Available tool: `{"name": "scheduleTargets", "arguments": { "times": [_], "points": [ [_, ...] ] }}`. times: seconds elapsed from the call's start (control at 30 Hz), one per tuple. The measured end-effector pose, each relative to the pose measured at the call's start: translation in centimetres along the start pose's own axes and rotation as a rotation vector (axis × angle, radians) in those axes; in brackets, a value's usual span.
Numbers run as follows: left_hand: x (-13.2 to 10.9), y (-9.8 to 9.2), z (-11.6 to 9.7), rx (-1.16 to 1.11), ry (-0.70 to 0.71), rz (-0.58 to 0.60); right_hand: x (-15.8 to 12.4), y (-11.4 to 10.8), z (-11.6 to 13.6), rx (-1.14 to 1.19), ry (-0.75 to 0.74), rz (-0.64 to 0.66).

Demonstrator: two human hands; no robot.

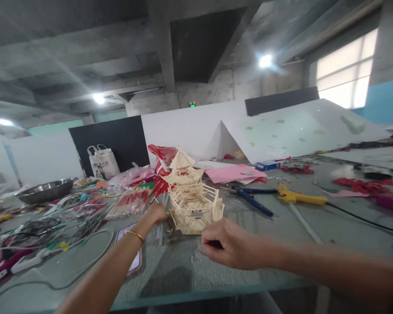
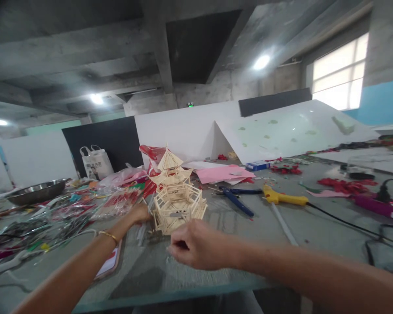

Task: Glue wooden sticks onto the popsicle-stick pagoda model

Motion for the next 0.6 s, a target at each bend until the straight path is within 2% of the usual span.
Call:
{"name": "scheduleTargets", "arguments": {
  "times": [0.07,0.17,0.27,0.33,0.37,0.4,0.43,0.47,0.53,0.6],
  "points": [
    [0.0,-0.1,0.6,-0.045,-0.097,0.025,0.5,-0.3,0.2,0.074,0.006,0.010],
    [-1.6,-2.0,2.4,-0.155,-0.204,0.010,0.3,-1.5,-0.8,0.199,0.083,0.037],
    [-5.4,-5.2,3.4,-0.284,-0.207,-0.056,-0.1,-2.2,-2.5,0.341,0.229,0.085],
    [-8.5,-6.6,2.8,-0.371,-0.165,-0.112,0.3,-2.0,-3.1,0.434,0.300,0.088],
    [-10.2,-7.4,2.0,-0.512,-0.111,-0.215,0.7,-1.8,-3.0,0.495,0.315,0.072],
    [-11.8,-7.3,0.6,-0.601,-0.029,-0.244,1.2,-1.4,-2.7,0.556,0.317,0.043],
    [-13.2,-6.7,-1.4,-0.630,0.077,-0.246,1.8,-1.0,-2.2,0.627,0.312,0.010],
    [-14.5,-6.1,-3.2,-0.622,0.159,-0.299,2.3,-0.5,-1.6,0.689,0.301,-0.033],
    [-16.6,-3.3,-7.5,-0.559,0.332,-0.294,2.8,0.1,-0.9,0.717,0.311,-0.158],
    [-18.1,-0.7,-10.8,-0.587,0.457,-0.348,2.4,0.2,-1.4,0.787,0.372,-0.279]
  ]
}}
Point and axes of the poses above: each hand's wrist, its own x-axis towards the middle knuckle, its own y-axis out of the palm, z = x × y, the point moved 8 cm from there along x, towards the middle knuckle, and after that the axes turned 5 degrees about -x, right-handed, at the moved point
